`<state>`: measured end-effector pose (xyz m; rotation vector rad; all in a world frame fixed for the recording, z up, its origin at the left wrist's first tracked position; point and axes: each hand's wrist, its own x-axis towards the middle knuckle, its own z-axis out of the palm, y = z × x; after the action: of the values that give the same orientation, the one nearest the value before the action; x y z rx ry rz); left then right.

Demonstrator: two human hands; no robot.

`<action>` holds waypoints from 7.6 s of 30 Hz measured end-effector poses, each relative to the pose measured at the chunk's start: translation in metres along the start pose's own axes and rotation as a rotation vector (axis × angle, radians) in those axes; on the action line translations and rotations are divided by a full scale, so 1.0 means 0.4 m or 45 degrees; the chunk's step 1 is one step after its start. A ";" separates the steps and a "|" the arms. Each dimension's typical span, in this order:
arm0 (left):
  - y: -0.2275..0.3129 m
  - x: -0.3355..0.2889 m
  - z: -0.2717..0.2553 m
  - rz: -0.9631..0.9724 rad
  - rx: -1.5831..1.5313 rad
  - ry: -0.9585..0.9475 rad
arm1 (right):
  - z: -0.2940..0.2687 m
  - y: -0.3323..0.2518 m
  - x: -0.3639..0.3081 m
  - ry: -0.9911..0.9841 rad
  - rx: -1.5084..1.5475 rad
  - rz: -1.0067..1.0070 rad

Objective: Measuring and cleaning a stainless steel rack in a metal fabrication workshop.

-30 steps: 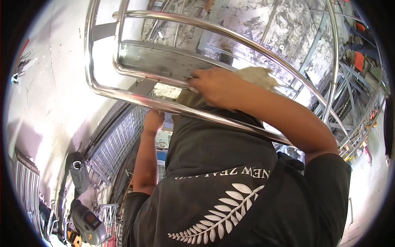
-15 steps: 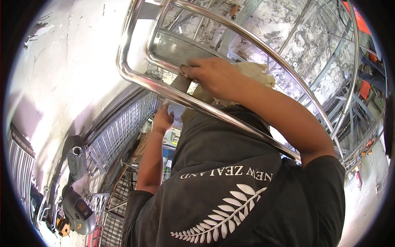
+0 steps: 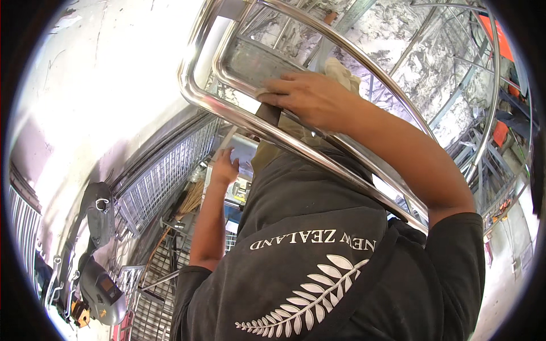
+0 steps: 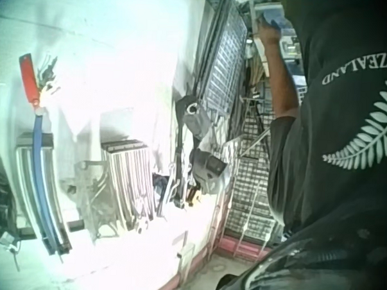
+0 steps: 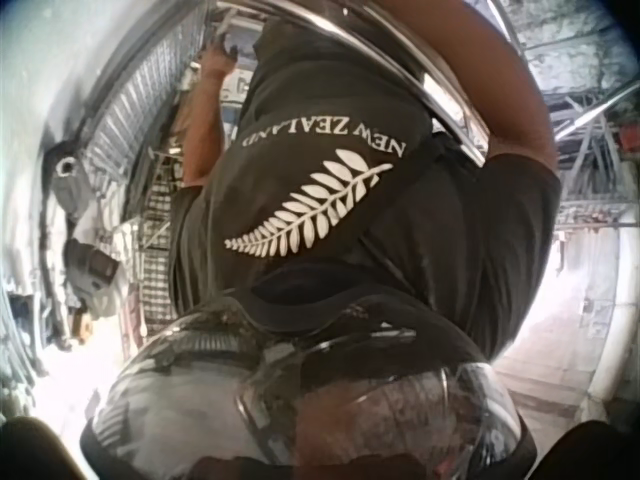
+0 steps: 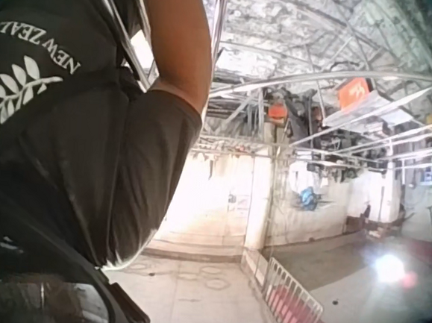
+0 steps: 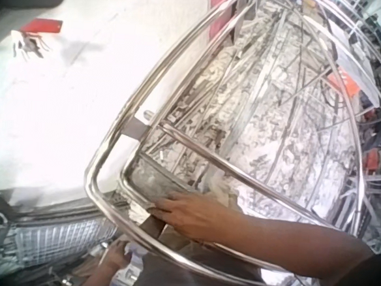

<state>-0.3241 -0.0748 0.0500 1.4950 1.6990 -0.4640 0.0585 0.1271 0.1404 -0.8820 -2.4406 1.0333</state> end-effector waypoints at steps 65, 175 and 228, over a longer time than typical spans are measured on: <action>0.523 0.625 -0.089 1.731 1.451 -0.728 | 0.573 -1.056 -1.191 1.198 0.393 2.703; 1.828 -1.617 2.021 1.062 -1.199 -0.942 | 0.292 -0.896 -3.269 0.828 1.149 0.570; 1.475 -0.523 0.977 0.295 -1.135 0.778 | 0.116 -0.828 -3.505 0.547 -0.097 1.710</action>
<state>0.3551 -0.3572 0.1087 1.1537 1.7612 0.8642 0.9455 -1.0036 0.2521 -2.5511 -1.3314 0.8827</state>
